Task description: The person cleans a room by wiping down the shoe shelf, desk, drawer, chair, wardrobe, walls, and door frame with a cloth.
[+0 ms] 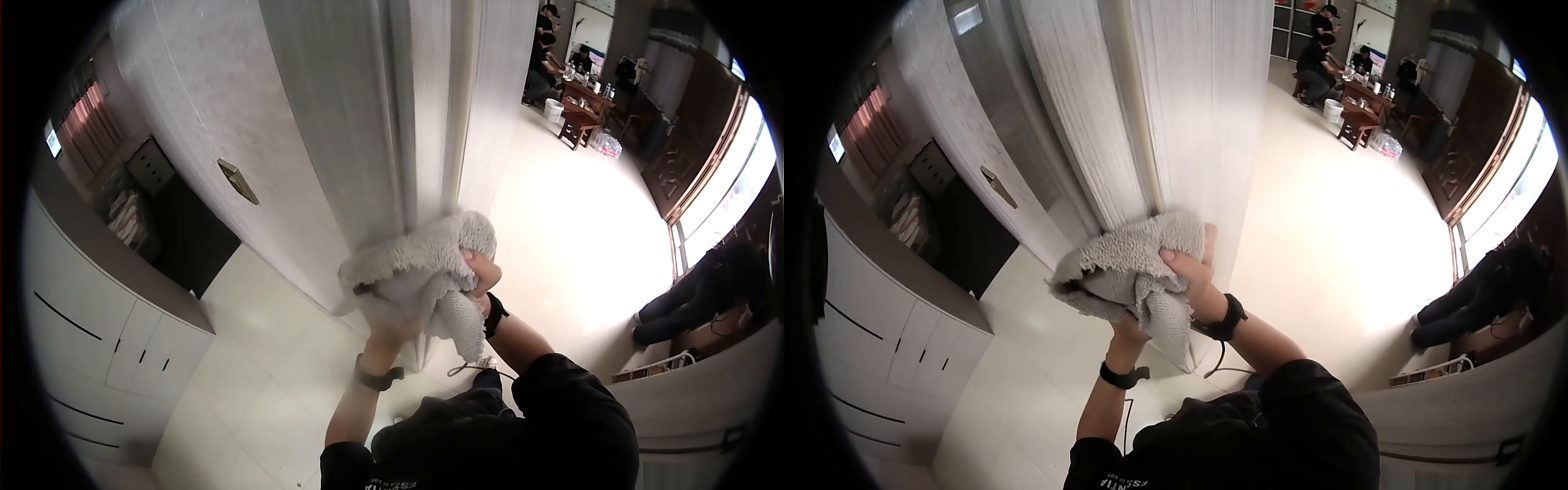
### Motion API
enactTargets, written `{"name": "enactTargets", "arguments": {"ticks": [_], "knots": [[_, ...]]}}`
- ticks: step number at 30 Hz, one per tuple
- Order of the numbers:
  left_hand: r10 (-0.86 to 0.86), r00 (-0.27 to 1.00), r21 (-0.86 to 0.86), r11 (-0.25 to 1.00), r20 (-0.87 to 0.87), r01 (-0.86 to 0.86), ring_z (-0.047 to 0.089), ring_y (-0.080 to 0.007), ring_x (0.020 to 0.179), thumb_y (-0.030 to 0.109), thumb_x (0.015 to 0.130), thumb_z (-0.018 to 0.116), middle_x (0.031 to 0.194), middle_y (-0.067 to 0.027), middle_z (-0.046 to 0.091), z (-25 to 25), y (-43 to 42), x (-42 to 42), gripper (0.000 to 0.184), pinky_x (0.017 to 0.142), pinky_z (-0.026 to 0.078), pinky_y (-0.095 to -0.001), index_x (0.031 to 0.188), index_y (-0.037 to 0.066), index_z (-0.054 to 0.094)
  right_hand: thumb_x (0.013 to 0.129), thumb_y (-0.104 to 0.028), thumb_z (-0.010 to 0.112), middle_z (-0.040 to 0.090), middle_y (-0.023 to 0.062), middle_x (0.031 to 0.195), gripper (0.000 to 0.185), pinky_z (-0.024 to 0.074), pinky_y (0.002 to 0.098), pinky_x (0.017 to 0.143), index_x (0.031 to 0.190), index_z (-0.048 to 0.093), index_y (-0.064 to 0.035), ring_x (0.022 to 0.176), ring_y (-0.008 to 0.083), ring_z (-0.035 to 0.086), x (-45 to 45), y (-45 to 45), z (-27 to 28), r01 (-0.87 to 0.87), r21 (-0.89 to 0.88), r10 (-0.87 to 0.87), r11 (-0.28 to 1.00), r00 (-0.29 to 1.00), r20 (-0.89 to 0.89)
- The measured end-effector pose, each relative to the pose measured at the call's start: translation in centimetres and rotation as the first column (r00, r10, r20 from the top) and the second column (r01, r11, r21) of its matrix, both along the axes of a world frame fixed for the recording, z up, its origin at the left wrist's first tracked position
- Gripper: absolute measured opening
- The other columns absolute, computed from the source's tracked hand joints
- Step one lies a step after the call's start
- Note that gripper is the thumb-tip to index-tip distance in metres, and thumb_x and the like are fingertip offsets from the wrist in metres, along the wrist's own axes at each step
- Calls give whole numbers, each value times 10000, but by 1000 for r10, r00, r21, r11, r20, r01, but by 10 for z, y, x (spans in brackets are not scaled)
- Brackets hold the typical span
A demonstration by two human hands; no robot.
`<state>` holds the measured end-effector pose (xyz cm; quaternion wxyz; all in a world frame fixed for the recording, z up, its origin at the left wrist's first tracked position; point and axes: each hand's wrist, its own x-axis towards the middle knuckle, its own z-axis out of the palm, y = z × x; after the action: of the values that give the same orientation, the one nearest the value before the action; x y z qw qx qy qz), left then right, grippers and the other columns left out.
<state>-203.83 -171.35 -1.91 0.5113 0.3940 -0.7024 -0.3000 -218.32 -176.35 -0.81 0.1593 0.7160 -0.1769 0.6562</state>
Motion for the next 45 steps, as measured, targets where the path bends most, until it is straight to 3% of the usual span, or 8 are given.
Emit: {"name": "enactTargets", "arguments": {"ticks": [4,14,21,23,33,40,42,45], "knots": [[320,937,-591,786,140,-181,606,-213,758,157,705,730,861,-82,629,-59,5,-7,304,711,481,-322,976,57,637,653,-161,734,526,199,1064,588,410,469,799,1144,439,-32,935,372,520,-3,16,-99,57,156,-37,986,991,-127],[114,970,138,987,-215,-85,455,-340,1121,247,806,651,1241,-178,461,-210,35,21,536,1015,259,-458,1247,30,436,583,-159,764,492,217,1073,683,385,503,741,1141,386,-42,888,410,494,3,75,-165,94,540,6,836,984,-179],[-43,837,267,938,-545,222,437,-289,1166,166,816,623,1249,-183,445,-94,39,5,420,963,375,-450,1184,22,480,604,-134,739,541,182,951,554,391,418,658,1071,459,-32,774,346,507,12,52,-32,42,147,-44,988,999,10],[349,809,-475,875,474,-99,436,-446,1072,239,774,640,1146,-192,477,-68,22,7,526,957,290,-556,1237,43,485,631,-134,714,549,178,924,453,396,395,654,1017,501,-29,763,332,504,11,41,23,-4,114,-3,993,999,54],[121,990,-337,937,77,-89,554,-316,890,149,765,616,984,-119,608,-87,-6,-4,349,830,405,-422,1088,19,597,617,-115,703,554,165,945,468,400,387,666,1038,517,-37,760,324,505,-6,27,-47,-61,220,70,974,997,-31],[242,965,-427,887,103,-176,554,-324,901,139,757,617,996,-124,607,-138,6,-12,354,836,403,-423,1090,23,597,687,-162,670,558,133,1004,471,427,365,733,1110,497,-46,818,283,526,-15,34,-231,-268,817,180,510,962,203],[256,959,-415,890,118,-187,553,-326,904,136,754,617,999,-126,607,-155,12,-11,355,838,403,-424,1091,24,598,805,-245,583,550,109,1041,398,436,340,804,1130,472,-43,902,226,533,-4,45,-172,-987,149,-72,-58,153,986],[268,954,-412,890,132,-193,553,-330,909,131,751,618,1005,-128,607,-162,19,-8,357,840,402,-424,1092,26,598,863,-391,456,576,93,976,408,473,324,784,1074,504,-45,885,199,564,1,52,-150,-888,437,-3,140,441,897]]}}
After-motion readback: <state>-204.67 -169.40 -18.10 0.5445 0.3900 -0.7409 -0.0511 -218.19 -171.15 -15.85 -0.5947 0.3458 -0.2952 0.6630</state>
